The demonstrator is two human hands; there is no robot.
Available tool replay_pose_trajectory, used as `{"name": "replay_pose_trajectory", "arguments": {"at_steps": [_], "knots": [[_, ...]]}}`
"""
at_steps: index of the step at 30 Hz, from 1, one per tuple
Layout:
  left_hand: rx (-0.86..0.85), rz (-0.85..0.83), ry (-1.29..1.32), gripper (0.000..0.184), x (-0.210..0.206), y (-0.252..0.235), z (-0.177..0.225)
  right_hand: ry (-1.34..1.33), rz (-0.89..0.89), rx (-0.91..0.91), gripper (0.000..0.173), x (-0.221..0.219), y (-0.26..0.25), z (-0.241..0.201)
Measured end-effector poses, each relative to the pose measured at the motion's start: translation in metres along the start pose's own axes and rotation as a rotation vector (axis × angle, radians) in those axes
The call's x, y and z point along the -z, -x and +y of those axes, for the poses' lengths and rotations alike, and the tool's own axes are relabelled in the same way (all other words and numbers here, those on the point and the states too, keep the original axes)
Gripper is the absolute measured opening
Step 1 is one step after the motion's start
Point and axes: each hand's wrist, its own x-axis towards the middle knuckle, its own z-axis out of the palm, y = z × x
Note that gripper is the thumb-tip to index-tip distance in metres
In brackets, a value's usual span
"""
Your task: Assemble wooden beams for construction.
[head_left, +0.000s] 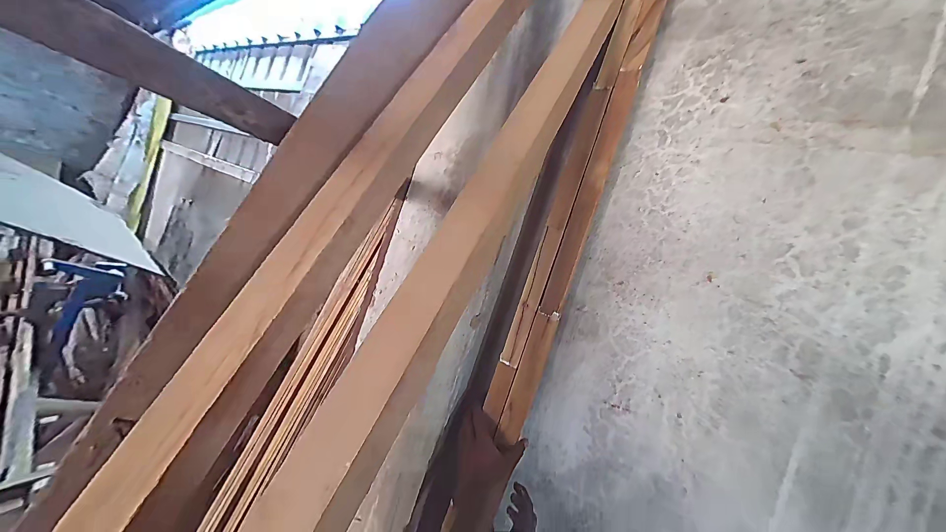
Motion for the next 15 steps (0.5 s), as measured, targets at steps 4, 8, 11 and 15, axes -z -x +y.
{"name": "replay_pose_trajectory", "arguments": {"at_steps": [4, 8, 11, 15], "knots": [[0.015, 0.017, -0.015, 0.113, -0.03, -0.015, -0.035, -0.004, 0.001, -0.022, 0.069, 0.005, 0.003, 0.002], [0.026, 0.004, -0.021, 0.113, -0.03, -0.016, -0.034, -0.013, 0.008, -0.046, 0.069, 0.011, 0.006, -0.002], [0.048, -0.01, -0.029, 0.114, -0.031, -0.015, -0.034, 0.003, 0.002, -0.075, 0.07, 0.014, 0.009, 0.003], [-0.003, 0.064, 0.027, 0.116, -0.033, -0.012, -0.036, 0.002, 0.012, -0.045, 0.065, 0.014, 0.012, 0.013]]}}
